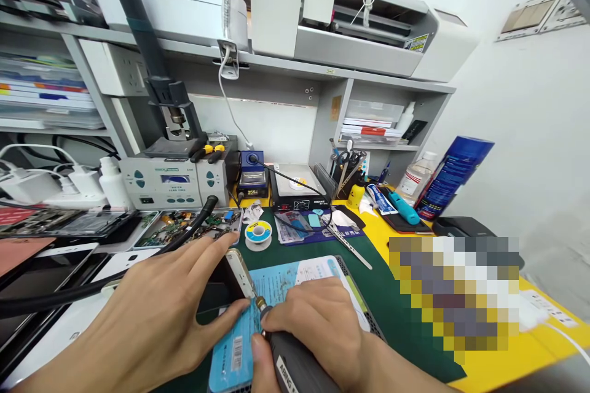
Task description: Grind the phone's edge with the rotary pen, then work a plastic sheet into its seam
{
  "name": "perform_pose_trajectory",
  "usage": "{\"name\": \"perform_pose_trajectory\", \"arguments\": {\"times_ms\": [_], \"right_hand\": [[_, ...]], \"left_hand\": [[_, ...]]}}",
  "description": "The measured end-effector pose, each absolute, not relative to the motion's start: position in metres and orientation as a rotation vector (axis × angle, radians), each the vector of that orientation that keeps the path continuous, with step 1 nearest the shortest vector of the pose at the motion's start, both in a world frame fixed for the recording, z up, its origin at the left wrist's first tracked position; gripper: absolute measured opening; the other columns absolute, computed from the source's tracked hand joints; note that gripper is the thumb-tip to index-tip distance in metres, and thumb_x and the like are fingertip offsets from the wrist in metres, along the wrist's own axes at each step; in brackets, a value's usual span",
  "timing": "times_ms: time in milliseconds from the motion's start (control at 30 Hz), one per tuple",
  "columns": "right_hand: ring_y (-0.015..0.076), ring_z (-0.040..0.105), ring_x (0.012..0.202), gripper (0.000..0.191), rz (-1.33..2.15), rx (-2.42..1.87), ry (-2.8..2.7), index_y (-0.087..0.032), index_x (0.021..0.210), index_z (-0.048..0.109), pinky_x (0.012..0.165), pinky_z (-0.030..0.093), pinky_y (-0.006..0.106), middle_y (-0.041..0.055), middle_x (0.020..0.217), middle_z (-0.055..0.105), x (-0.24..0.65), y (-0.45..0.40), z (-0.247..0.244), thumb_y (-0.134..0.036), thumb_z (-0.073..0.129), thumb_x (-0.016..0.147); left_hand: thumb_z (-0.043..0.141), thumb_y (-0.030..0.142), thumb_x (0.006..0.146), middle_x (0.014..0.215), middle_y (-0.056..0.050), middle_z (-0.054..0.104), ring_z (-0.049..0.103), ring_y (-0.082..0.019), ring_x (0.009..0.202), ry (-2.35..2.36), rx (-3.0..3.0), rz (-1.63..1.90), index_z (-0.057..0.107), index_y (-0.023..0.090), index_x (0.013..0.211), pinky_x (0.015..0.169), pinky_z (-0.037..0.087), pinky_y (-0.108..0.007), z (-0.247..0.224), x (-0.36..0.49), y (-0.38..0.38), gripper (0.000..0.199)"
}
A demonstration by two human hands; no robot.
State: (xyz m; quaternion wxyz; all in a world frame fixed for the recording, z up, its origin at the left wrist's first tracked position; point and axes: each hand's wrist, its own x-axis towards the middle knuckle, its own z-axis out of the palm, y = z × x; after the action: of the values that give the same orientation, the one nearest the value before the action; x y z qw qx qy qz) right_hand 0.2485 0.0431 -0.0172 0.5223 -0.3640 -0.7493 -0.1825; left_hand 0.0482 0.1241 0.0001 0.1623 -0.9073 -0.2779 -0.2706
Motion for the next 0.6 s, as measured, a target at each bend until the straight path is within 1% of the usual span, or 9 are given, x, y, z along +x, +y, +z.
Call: {"name": "perform_pose_trajectory", "arguments": {"times_ms": [100,200,333,433,500,600], "right_hand": [[0.0109,0.056,0.041,0.011,-0.464,-0.875,-1.786,-0.021,0.084,0.065,0.043,0.043,0.026,-0.0054,0.058,0.063,0.248,0.042,-0.016,-0.013,0.063,0.076],[0.0105,0.054,0.038,0.010,-0.464,-0.856,-1.784,-0.021,0.082,0.064,0.041,0.041,0.026,-0.0060,0.056,0.061,0.249,0.042,-0.016,-0.014,0.061,0.076],[0.0121,0.057,0.040,0.015,-0.429,-0.932,-1.810,-0.023,0.088,0.063,0.044,0.043,0.028,-0.0058,0.059,0.063,0.249,0.041,-0.019,-0.015,0.064,0.075],[0.0134,0.058,0.040,0.016,-0.415,-0.934,-1.803,-0.025,0.088,0.062,0.043,0.043,0.029,-0.0061,0.057,0.062,0.249,0.038,-0.018,-0.014,0.063,0.076],[0.0155,0.062,0.044,0.019,-0.409,-0.955,-1.756,-0.026,0.090,0.062,0.047,0.048,0.030,-0.0050,0.059,0.065,0.250,0.034,-0.015,-0.013,0.063,0.076],[0.0186,0.071,0.056,0.021,-0.414,-1.085,-1.648,-0.027,0.095,0.064,0.059,0.057,0.031,-0.0020,0.071,0.074,0.254,0.028,-0.007,-0.015,0.068,0.078]], "left_hand": [[0.064,0.038,0.088,0.110,-0.016,0.072,0.074,-0.034,0.091,-0.804,-2.592,-0.768,0.045,0.014,0.136,0.060,0.059,-0.040,0.000,0.048,0.124,0.058],[0.063,0.038,0.088,0.111,-0.016,0.072,0.074,-0.034,0.092,-0.817,-2.590,-0.758,0.045,0.013,0.137,0.060,0.058,-0.040,0.000,0.048,0.124,0.057],[0.062,0.039,0.089,0.112,-0.015,0.072,0.074,-0.034,0.092,-0.809,-2.598,-0.761,0.042,0.014,0.141,0.059,0.056,-0.040,-0.002,0.048,0.125,0.061],[0.063,0.040,0.088,0.114,-0.016,0.071,0.074,-0.034,0.093,-0.836,-2.616,-0.743,0.040,0.015,0.141,0.058,0.056,-0.040,-0.002,0.047,0.125,0.063],[0.063,0.040,0.089,0.115,-0.016,0.072,0.074,-0.035,0.093,-0.855,-2.633,-0.749,0.041,0.016,0.139,0.059,0.056,-0.041,-0.002,0.047,0.125,0.060],[0.064,0.041,0.089,0.112,-0.015,0.072,0.074,-0.034,0.090,-0.901,-2.657,-0.770,0.044,0.017,0.134,0.061,0.057,-0.043,-0.002,0.048,0.124,0.055]]}}
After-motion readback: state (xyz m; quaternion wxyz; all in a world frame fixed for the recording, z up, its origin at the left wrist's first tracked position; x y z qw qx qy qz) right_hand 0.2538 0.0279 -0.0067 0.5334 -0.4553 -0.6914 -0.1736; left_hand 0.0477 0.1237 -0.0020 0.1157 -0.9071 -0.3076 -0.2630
